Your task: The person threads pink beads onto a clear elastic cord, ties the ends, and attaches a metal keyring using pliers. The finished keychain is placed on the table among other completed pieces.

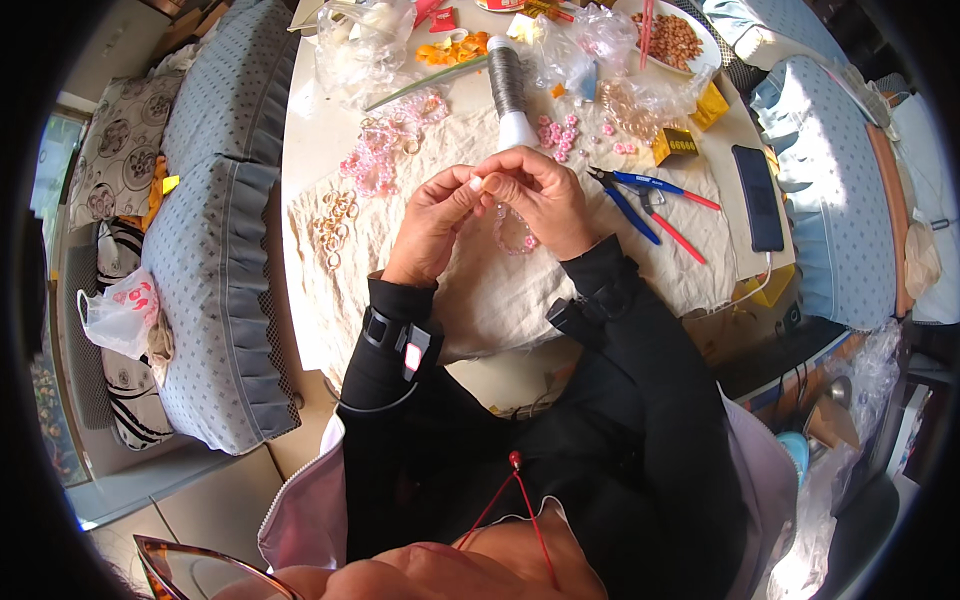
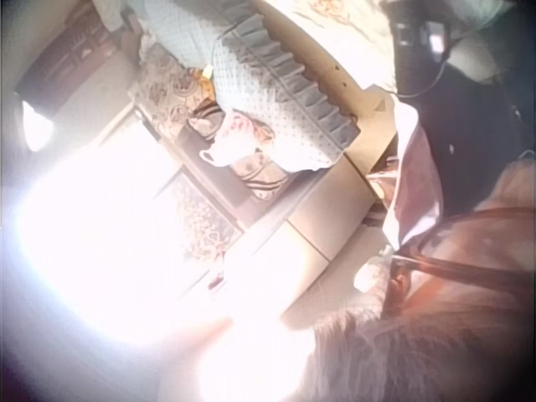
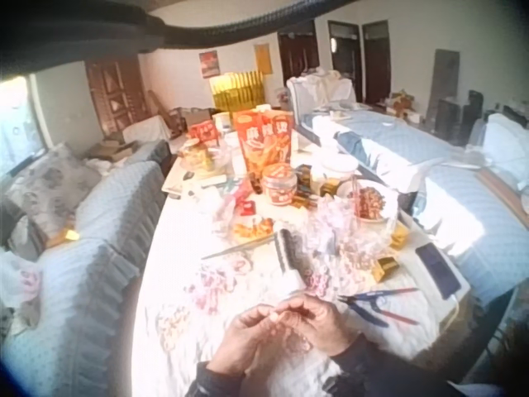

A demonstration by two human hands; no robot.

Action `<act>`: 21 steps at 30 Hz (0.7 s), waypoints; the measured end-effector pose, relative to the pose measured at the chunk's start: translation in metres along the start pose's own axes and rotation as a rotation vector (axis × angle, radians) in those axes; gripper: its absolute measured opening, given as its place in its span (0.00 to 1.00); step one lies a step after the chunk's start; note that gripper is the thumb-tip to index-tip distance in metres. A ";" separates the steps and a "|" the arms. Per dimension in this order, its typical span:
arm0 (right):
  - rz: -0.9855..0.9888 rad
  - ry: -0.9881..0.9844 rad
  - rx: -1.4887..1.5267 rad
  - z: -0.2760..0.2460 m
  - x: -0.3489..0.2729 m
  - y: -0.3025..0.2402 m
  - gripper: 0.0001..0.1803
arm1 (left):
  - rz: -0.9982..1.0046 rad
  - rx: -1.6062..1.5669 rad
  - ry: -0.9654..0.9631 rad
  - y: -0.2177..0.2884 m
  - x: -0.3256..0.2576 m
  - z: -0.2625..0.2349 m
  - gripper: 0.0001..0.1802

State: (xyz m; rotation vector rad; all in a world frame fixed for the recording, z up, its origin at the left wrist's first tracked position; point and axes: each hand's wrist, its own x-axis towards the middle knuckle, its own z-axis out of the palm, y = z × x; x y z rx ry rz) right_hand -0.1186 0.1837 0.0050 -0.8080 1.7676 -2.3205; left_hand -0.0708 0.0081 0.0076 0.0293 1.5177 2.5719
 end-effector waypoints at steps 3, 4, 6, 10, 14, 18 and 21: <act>-0.033 -0.007 -0.036 -0.005 0.002 -0.002 0.06 | 0.001 0.022 0.000 0.000 0.000 0.003 0.08; 0.013 -0.024 0.025 -0.008 0.002 -0.003 0.06 | 0.003 0.033 0.002 0.000 0.000 0.004 0.09; 0.078 -0.032 0.098 -0.010 0.001 -0.004 0.07 | -0.032 0.035 -0.007 0.002 0.000 0.005 0.09; 0.075 0.023 0.091 -0.010 0.001 0.000 0.07 | -0.060 0.024 0.009 0.005 -0.001 0.007 0.09; 0.038 0.116 -0.001 -0.008 0.001 0.001 0.08 | -0.125 0.050 0.003 0.006 -0.001 0.009 0.08; 0.139 0.104 0.093 -0.011 0.001 -0.004 0.09 | -0.134 0.048 0.009 0.005 -0.001 0.008 0.08; 0.182 0.059 0.186 -0.010 0.002 -0.003 0.09 | -0.132 0.031 -0.003 0.005 0.000 0.006 0.08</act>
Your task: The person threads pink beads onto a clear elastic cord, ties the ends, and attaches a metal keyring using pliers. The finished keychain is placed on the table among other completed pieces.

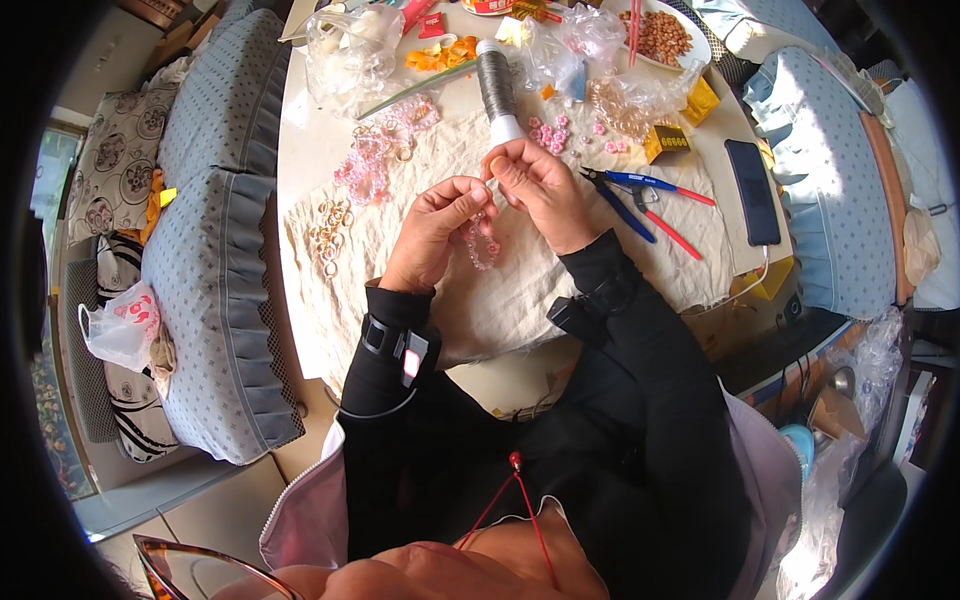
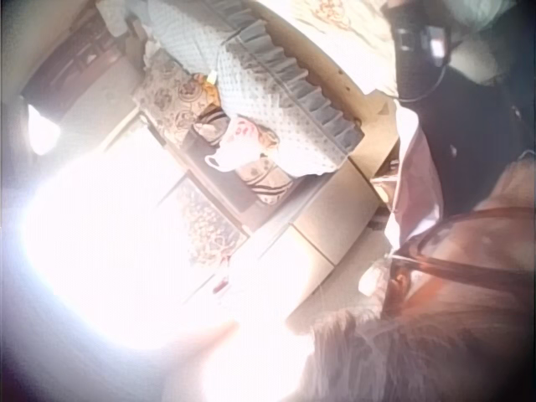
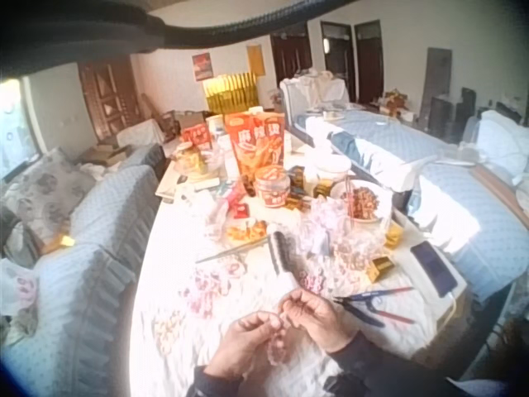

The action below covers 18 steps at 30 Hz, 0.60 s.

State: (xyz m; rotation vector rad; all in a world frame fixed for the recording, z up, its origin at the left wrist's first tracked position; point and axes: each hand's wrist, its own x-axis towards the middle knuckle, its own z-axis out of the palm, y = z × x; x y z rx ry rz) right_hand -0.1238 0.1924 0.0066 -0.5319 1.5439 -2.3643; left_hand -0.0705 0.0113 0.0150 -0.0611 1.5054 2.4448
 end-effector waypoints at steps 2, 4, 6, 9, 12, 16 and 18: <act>0.052 -0.068 0.049 -0.002 0.000 0.001 0.08 | -0.008 -0.039 -0.011 -0.001 0.000 0.000 0.08; 0.060 -0.076 0.007 -0.004 -0.001 0.000 0.08 | -0.030 -0.103 -0.009 0.000 0.000 -0.001 0.08; 0.058 -0.085 -0.019 -0.005 -0.001 0.001 0.07 | -0.044 -0.111 -0.006 0.000 -0.001 -0.001 0.08; 0.029 -0.088 -0.042 -0.005 0.000 0.002 0.06 | -0.007 -0.061 -0.009 0.001 -0.002 0.001 0.09; -0.002 -0.066 -0.066 -0.004 0.000 0.002 0.06 | 0.026 0.019 -0.016 0.003 -0.002 0.002 0.10; -0.065 0.004 -0.173 0.000 0.001 0.006 0.06 | 0.097 0.164 0.095 0.012 -0.006 0.004 0.11; -0.095 0.008 -0.173 0.003 0.001 0.008 0.05 | 0.185 0.234 0.182 0.022 -0.012 0.000 0.11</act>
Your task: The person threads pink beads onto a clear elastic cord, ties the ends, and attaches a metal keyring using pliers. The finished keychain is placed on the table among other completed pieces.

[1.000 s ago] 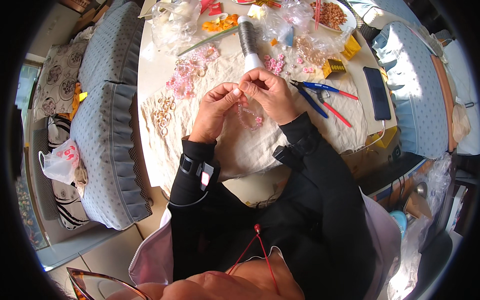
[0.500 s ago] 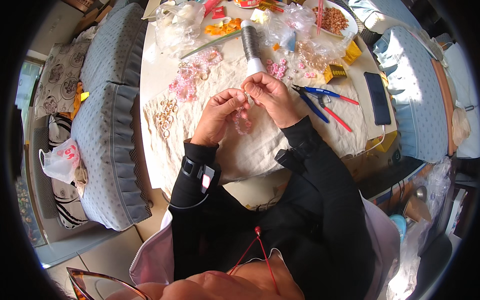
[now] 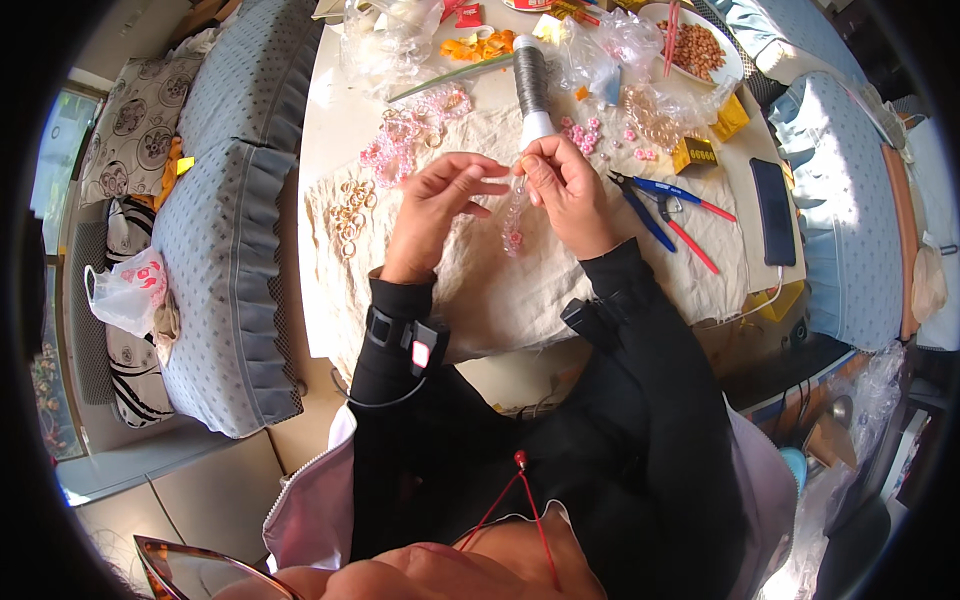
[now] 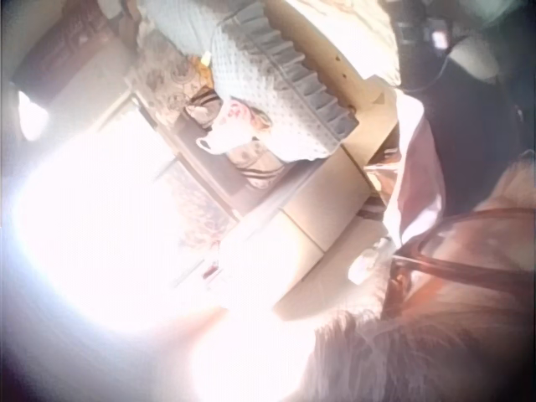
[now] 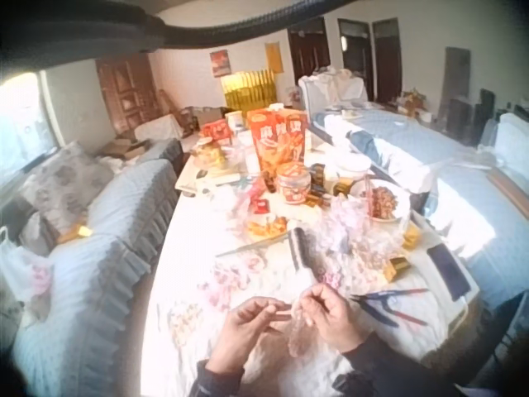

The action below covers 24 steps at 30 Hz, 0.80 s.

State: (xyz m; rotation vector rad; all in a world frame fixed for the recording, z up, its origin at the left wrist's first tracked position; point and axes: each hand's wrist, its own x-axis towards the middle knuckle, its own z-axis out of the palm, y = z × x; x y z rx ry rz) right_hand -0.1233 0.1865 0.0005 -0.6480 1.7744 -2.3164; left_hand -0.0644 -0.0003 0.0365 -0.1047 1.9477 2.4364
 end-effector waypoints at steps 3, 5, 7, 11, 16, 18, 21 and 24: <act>0.008 0.016 -0.020 0.001 -0.001 0.001 0.05 | 0.122 0.028 0.114 0.017 -0.010 -0.022 0.11; 0.013 0.021 -0.047 0.000 -0.001 0.001 0.05 | 0.196 0.066 0.182 0.024 -0.020 -0.036 0.10; 0.020 0.022 -0.072 0.000 -0.001 0.002 0.04 | 0.143 0.143 0.237 0.026 -0.030 -0.045 0.09; -0.002 0.027 -0.100 0.000 0.000 0.006 0.03 | 0.072 0.275 0.238 0.014 -0.029 -0.043 0.07; 0.009 0.034 -0.068 -0.001 0.001 0.010 0.03 | 0.171 0.491 0.245 0.004 -0.022 -0.034 0.08; 0.034 0.038 -0.056 0.000 0.000 0.011 0.04 | 0.260 0.565 0.279 0.002 -0.020 -0.032 0.09; 0.019 0.042 -0.100 -0.003 0.000 0.012 0.04 | 0.236 0.588 0.300 0.000 -0.019 -0.033 0.10; 0.003 0.045 -0.085 -0.002 0.000 0.014 0.03 | 0.222 0.602 0.330 -0.002 -0.022 -0.038 0.10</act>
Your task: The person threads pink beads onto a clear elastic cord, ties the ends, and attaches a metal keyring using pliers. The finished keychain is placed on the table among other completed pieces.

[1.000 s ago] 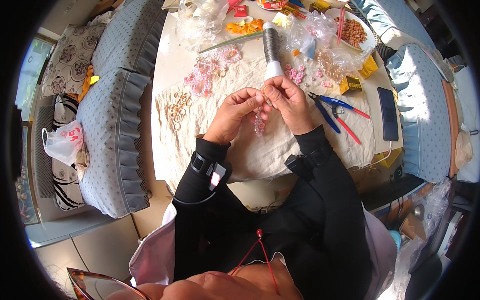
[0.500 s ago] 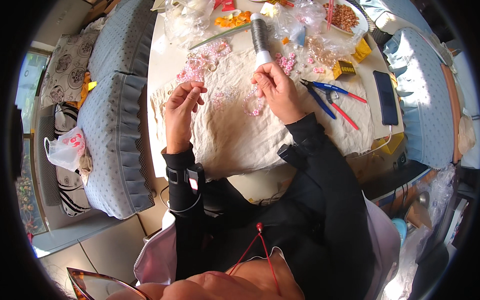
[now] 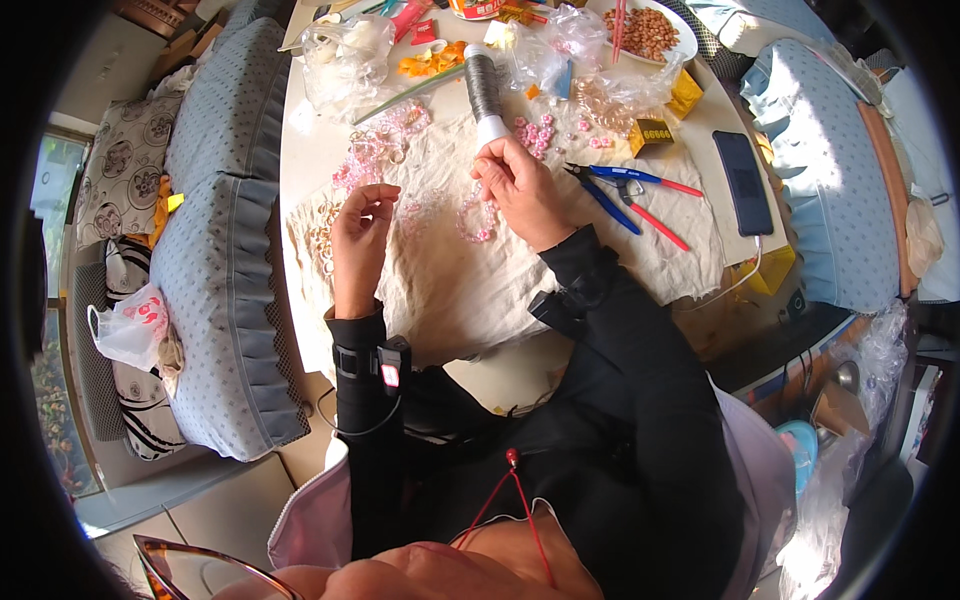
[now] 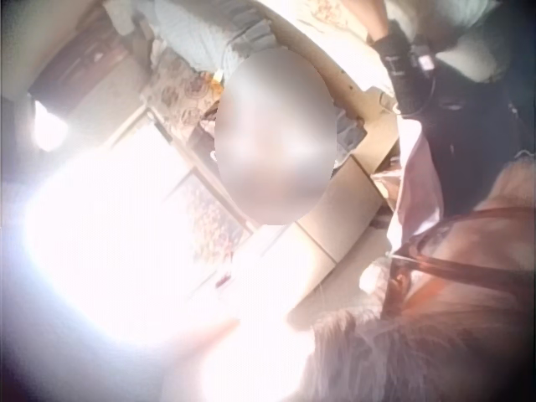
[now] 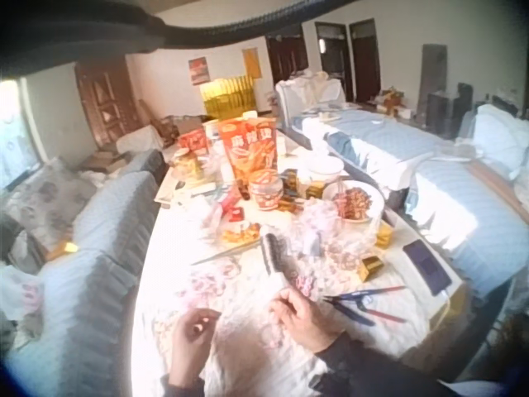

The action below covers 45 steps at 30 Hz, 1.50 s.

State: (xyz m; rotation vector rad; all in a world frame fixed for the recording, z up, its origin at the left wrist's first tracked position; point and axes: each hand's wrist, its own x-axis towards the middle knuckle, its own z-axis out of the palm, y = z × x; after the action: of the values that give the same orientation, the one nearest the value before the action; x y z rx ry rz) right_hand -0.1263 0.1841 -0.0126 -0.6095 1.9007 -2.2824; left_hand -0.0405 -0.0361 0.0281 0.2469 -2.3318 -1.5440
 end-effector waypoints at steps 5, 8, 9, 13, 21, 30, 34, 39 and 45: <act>-0.023 0.002 -0.049 -0.001 0.002 0.001 0.04 | -0.015 0.013 0.063 -0.011 -0.007 -0.008 0.14; -0.044 0.012 -0.109 -0.001 0.001 0.000 0.05 | -0.003 0.049 0.078 -0.013 -0.007 -0.013 0.18; -0.070 0.020 -0.135 -0.001 0.001 0.000 0.05 | -0.002 0.085 0.070 -0.013 -0.007 -0.014 0.18; -0.058 0.024 -0.169 -0.002 0.001 -0.001 0.05 | 0.031 0.185 0.035 -0.004 0.000 -0.012 0.19; -0.051 0.022 -0.174 -0.003 0.001 -0.004 0.06 | 0.122 0.191 0.231 -0.008 0.007 -0.027 0.14; -0.051 -0.008 -0.191 -0.005 0.002 -0.002 0.07 | 0.115 0.553 0.280 -0.030 -0.015 -0.071 0.07; -0.024 0.000 -0.178 -0.004 0.002 -0.002 0.06 | 0.195 0.707 0.277 -0.037 -0.009 -0.059 0.05; -0.066 0.012 -0.200 -0.004 0.002 0.001 0.06 | 0.256 0.820 0.190 -0.041 0.002 -0.059 0.03; -0.079 0.007 -0.167 -0.002 0.001 0.004 0.07 | 0.260 0.664 0.287 -0.026 0.000 -0.055 0.02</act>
State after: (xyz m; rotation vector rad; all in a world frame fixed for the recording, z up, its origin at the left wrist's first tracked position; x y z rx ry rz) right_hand -0.1292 0.1849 -0.0164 -0.7089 2.1228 -2.1874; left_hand -0.0216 -0.0936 0.0236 0.2805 -2.4375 -0.5398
